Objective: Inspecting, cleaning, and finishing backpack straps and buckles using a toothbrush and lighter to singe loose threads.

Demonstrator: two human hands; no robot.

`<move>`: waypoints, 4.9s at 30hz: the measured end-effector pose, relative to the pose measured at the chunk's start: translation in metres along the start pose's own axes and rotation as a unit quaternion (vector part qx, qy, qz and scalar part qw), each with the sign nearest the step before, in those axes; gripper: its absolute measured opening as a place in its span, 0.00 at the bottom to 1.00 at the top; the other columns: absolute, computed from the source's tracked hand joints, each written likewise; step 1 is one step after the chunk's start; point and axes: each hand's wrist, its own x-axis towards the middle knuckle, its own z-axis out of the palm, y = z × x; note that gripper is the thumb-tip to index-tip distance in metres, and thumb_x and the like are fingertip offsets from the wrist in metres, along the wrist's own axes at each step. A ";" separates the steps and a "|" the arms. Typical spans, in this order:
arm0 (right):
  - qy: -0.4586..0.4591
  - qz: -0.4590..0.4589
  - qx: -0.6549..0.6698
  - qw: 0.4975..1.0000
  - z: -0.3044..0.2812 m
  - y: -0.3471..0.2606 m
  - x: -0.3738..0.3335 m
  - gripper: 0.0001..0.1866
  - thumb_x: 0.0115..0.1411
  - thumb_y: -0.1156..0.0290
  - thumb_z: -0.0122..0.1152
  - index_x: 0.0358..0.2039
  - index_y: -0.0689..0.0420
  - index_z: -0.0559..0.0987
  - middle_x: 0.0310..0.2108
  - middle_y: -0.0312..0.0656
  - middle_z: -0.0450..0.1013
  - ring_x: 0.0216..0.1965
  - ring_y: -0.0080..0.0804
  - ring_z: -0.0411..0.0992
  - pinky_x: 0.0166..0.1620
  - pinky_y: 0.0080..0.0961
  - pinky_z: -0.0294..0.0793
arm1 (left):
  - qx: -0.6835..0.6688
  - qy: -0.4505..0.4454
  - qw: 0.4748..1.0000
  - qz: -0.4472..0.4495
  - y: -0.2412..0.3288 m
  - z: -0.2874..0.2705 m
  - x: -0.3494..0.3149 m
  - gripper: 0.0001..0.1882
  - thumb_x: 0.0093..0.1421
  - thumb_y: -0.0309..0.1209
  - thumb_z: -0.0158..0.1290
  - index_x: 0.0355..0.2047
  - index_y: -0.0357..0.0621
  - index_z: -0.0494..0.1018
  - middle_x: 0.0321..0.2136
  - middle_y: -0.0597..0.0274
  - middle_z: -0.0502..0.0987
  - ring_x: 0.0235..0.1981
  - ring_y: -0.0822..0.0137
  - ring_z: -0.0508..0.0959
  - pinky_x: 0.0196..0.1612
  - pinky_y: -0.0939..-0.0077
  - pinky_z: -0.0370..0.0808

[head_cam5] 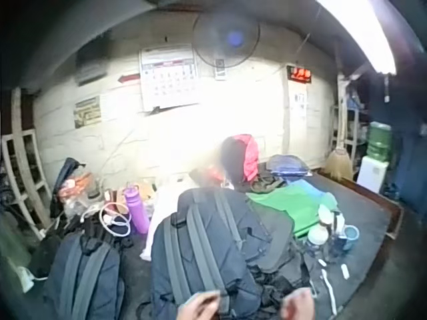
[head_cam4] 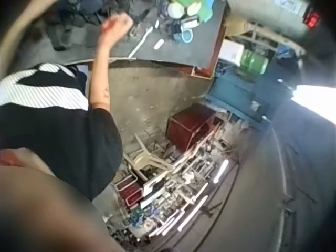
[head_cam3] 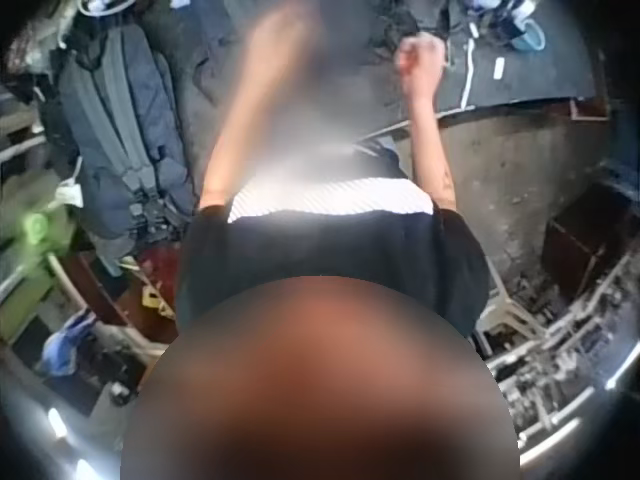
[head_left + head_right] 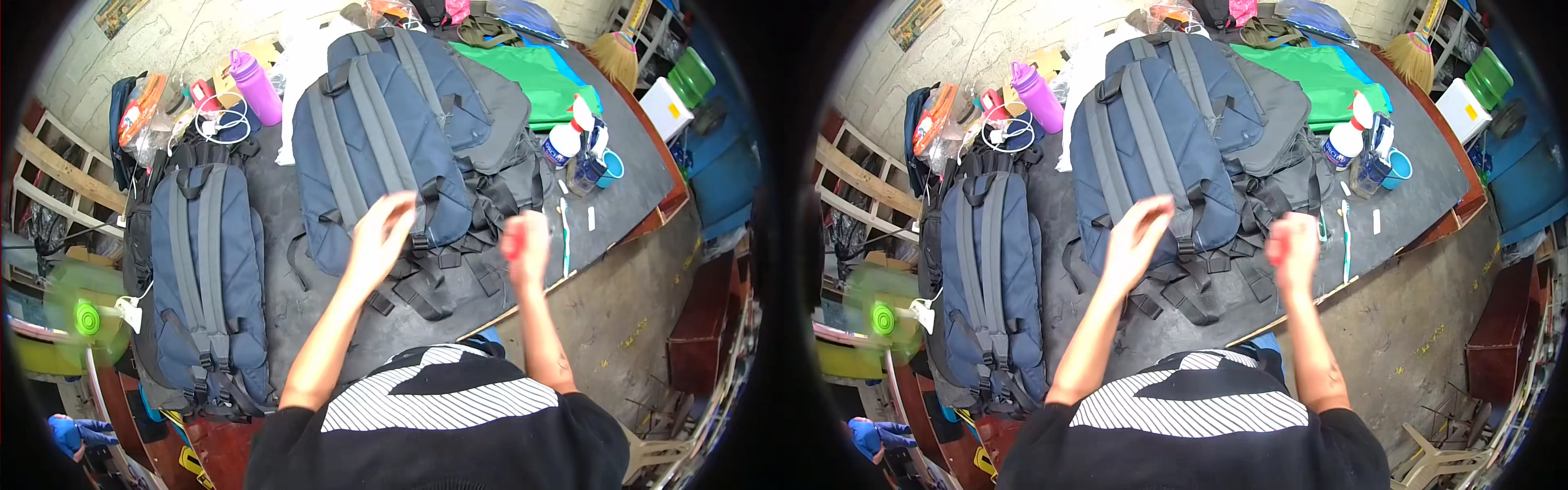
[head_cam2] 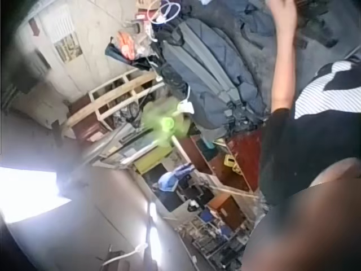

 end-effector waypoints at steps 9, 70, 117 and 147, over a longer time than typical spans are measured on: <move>0.011 -0.121 -0.307 0.944 0.039 0.037 0.024 0.12 0.62 0.62 0.50 0.35 0.58 0.65 0.24 0.44 0.68 0.25 0.36 0.70 0.30 0.32 0.68 | -0.087 -0.137 0.983 -0.087 -0.067 0.032 0.070 0.14 0.61 0.37 0.53 0.39 0.37 0.75 0.32 0.65 0.75 0.32 0.77 0.72 0.38 0.78 0.70; -0.228 -0.131 -0.294 0.919 0.146 0.041 -0.014 0.19 0.46 0.61 0.68 0.30 0.59 0.70 0.29 0.44 0.69 0.27 0.38 0.74 0.31 0.34 0.73 | 0.074 0.167 0.979 -0.090 -0.121 -0.124 -0.019 0.17 0.63 0.40 0.43 0.35 0.42 0.78 0.26 0.68 0.74 0.31 0.72 0.71 0.37 0.79 0.66; -0.227 0.022 0.243 0.943 -0.031 -0.114 0.047 0.24 0.55 0.71 0.60 0.52 0.61 0.68 0.38 0.41 0.72 0.17 0.11 0.56 0.20 0.09 0.58 | -0.281 -0.307 0.903 -0.106 0.075 -0.096 0.010 0.39 0.58 0.23 0.50 0.65 0.39 0.41 0.43 0.37 0.73 0.43 0.52 0.78 0.46 0.63 0.75; -0.050 0.100 0.115 0.987 -0.001 -0.019 0.078 0.15 0.51 0.81 0.62 0.38 0.60 0.68 0.17 0.31 0.66 0.13 0.16 0.59 0.17 0.18 0.59 | -0.328 -0.266 0.894 -0.152 0.010 0.024 0.005 0.30 0.57 0.19 0.52 0.60 0.38 0.57 0.36 0.52 0.77 0.35 0.65 0.79 0.41 0.69 0.79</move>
